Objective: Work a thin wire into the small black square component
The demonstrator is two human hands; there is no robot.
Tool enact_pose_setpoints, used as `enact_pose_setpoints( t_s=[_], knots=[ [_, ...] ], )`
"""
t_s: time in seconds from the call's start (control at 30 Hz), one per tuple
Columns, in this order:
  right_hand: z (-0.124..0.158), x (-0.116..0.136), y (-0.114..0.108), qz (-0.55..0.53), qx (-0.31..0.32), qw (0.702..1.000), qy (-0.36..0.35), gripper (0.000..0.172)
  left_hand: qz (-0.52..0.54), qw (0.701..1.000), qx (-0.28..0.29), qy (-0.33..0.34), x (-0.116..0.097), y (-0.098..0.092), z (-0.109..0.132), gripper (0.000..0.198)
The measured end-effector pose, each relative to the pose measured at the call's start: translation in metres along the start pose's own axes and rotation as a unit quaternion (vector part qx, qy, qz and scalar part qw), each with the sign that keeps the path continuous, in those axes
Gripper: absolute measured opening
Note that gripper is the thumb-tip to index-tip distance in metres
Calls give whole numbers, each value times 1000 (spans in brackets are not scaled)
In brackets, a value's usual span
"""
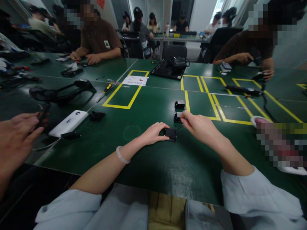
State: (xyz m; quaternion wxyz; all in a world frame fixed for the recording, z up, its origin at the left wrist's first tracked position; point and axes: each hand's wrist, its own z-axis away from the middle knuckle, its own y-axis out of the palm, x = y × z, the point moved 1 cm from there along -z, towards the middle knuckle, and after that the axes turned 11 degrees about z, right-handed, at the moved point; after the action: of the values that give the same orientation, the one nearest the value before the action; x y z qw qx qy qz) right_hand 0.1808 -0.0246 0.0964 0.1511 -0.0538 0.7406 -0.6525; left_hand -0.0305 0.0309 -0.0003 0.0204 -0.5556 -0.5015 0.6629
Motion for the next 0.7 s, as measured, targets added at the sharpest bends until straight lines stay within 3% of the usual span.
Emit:
enact_pose_setpoints(
  t_s=[0.27, 0.7],
  knots=[
    [3, -1, -9, 25, 30, 999, 24, 31, 13, 1000, 2, -14, -3, 1, -4, 41],
    [6, 1, -8, 62, 10, 997, 35, 33, 6, 1000, 18, -9, -17, 18, -14, 40]
  ],
)
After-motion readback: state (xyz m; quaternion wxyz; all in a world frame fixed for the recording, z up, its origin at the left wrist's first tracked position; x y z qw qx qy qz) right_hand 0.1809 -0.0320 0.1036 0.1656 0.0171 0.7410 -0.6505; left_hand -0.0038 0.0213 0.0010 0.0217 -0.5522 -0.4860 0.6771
